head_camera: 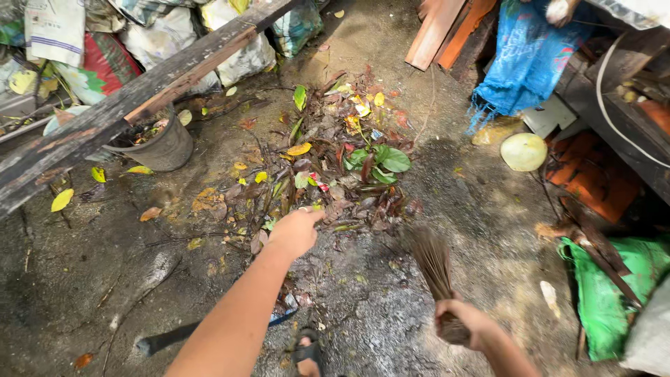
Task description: The person sweeps wet leaves and debris from a concrete outdoor surface using a handheld broom and a dustpan, then places the debris into a black plastic bag.
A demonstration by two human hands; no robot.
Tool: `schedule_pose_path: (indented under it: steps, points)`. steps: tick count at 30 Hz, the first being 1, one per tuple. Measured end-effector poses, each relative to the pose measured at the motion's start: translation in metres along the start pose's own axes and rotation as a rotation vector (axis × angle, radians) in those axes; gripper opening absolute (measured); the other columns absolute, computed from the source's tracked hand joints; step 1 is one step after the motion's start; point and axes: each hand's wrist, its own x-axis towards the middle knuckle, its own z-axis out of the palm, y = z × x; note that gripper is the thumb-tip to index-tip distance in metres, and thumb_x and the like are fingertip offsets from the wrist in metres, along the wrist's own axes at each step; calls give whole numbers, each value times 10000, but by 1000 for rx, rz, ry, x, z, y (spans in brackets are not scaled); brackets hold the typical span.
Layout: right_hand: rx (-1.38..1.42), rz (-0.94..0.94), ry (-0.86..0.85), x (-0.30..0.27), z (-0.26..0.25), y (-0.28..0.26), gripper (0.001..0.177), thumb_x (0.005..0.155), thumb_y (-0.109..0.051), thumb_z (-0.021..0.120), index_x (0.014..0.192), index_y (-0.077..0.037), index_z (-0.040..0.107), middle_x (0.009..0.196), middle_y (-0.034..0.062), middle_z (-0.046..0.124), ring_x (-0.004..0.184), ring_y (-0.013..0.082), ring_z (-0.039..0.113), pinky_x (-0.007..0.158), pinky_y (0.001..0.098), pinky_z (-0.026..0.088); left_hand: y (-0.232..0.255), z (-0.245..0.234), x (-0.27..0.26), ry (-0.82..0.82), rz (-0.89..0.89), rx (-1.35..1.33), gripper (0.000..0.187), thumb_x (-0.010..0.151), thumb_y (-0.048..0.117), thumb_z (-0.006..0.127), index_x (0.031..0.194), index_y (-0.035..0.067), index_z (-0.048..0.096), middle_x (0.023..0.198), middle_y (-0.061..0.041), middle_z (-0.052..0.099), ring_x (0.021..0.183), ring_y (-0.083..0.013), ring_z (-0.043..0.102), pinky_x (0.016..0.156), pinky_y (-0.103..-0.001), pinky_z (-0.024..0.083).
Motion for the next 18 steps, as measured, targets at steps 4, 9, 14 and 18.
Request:
schedule_pose_path:
  steps: [4,9,14,18]
  points:
    - [18,194,-209,63,50,16,408,768,-19,712,1133,3,531,771,154,645,600,241,611,519,340,557,-1,-4,27,11,20,-3,471,855,105,608,1309,232,614,1435,-97,540,1209,-321,592,982,-438,511]
    - [109,213,-570,24,96,-16,664,780,19,706,1371,-93,426,819,139,613,586,186,565,501,279,534,-14,-17,55,47,60,-44,451,831,107,623,1258,249,647,1392,-64,592,1213,-310,600,978,-446,510]
    - [64,167,-533,-82,55,-90,932,754,21,706,1587,-127,317,829,158,634,534,173,585,441,261,541,-11,-43,78,-56,-53,-26,484,883,127,596,1349,262,595,1311,-98,624,1138,-327,636,965,-450,529]
    - [60,87,-298,-91,-5,-125,814,733,-11,684,1486,-134,403,793,168,617,537,209,599,452,298,547,4,-43,107,-7,-20,-64,466,864,97,588,1303,248,629,1366,-77,598,1151,-326,627,952,-458,530]
